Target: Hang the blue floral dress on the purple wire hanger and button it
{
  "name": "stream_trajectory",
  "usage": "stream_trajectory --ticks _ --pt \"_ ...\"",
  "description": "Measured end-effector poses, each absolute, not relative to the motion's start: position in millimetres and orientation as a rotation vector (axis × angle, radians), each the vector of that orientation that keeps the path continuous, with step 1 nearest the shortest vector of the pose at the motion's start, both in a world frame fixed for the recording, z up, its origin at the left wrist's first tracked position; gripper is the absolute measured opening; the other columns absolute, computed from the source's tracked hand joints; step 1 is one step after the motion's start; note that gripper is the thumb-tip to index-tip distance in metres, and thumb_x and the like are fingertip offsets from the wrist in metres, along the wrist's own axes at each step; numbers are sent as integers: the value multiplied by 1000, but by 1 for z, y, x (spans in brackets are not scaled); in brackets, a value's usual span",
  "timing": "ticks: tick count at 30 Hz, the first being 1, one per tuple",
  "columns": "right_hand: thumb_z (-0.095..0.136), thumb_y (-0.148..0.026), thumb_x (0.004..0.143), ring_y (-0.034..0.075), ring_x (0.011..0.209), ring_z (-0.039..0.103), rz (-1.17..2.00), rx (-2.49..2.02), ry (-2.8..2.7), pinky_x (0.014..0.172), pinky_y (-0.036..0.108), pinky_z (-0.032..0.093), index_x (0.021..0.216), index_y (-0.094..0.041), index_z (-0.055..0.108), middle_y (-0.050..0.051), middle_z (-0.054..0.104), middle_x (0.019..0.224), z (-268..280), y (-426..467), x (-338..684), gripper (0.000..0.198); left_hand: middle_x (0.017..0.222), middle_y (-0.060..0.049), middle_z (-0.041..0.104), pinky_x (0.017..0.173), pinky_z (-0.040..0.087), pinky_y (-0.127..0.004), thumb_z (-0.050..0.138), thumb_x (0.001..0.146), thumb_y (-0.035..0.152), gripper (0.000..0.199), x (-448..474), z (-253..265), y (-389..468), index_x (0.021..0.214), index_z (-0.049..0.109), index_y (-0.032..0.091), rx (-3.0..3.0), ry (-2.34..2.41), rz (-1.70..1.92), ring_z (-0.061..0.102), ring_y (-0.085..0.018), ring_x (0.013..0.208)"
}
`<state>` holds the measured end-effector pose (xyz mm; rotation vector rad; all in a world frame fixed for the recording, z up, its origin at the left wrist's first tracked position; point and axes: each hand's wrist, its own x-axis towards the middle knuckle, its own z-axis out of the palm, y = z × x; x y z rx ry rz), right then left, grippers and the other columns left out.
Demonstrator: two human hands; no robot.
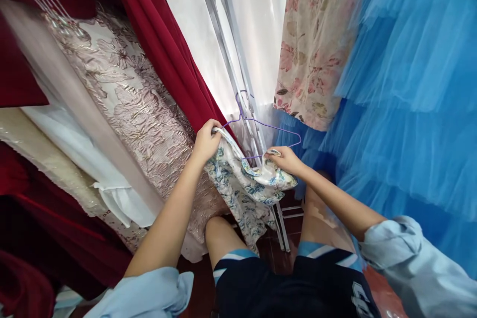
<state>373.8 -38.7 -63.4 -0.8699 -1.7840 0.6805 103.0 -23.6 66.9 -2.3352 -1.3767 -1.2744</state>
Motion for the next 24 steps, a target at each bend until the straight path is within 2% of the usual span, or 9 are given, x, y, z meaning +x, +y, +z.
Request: stream_trajectory --ticks 2,4,7,8,10,13,15,20,24 --pt "56 -34 86 21 88 64 569 -830 -1622 83 32 46 102 -18 73 6 72 95 -63 -42 382 28 102 -6 63 86 46 -30 54 73 8 30 99 61 -16 101 60 18 -2204 -1432 -1368 59 -19 88" --pt "57 -34 86 22 104 61 379 -838 -1357 95 35 44 121 -20 66 9 68 119 -63 -40 395 38 104 -7 61 81 46 -29 56 69 8 35 91 52 -11 103 59 17 -2083 -1502 -1478 56 -16 78" --pt "61 -37 83 22 110 58 197 -906 -1044 98 35 43 131 -19 57 12 61 131 -58 -22 419 51 102 -6 61 70 46 -26 60 67 13 35 79 37 -5 101 57 17 -2043 -1615 -1671 53 -12 68" --pt "62 -39 82 23 107 59 197 -929 -1020 95 35 44 126 -18 59 12 63 125 -55 -12 427 49 100 -5 61 67 45 -25 62 66 15 35 77 33 -5 100 56 17 -2052 -1646 -1728 53 -12 68" --pt "61 -44 81 23 87 61 277 -1003 -1091 79 31 47 99 -14 67 9 69 97 -50 8 440 35 95 -4 63 64 44 -23 65 64 19 35 72 28 -5 98 55 17 -2076 -1688 -1792 56 -12 68" --pt "61 -53 79 17 59 48 486 -1161 -1296 58 28 37 58 -17 54 1 52 56 -43 29 454 42 79 -1 64 61 43 -23 66 65 24 30 67 22 -10 93 58 17 -2117 -1754 -1787 58 -14 64" --pt "60 -55 80 15 56 42 493 -1170 -1372 56 28 33 53 -19 47 -1 44 52 -39 32 460 47 69 -1 64 58 41 -23 63 68 27 22 64 18 -15 88 61 16 -2177 -1806 -1701 58 -15 61" --pt "59 -49 84 19 76 54 148 -1067 -1375 73 29 41 64 -19 57 4 59 74 -33 30 462 36 66 -1 64 56 36 -23 53 75 31 20 63 12 -25 78 66 16 -2215 -1760 -1549 56 -15 60" --pt "59 -56 82 18 61 49 375 -1195 -1405 61 29 38 55 -19 51 0 49 53 -34 33 463 46 66 0 64 61 39 -24 55 75 32 21 61 15 -29 76 69 16 -2158 -1730 -1568 56 -16 64"
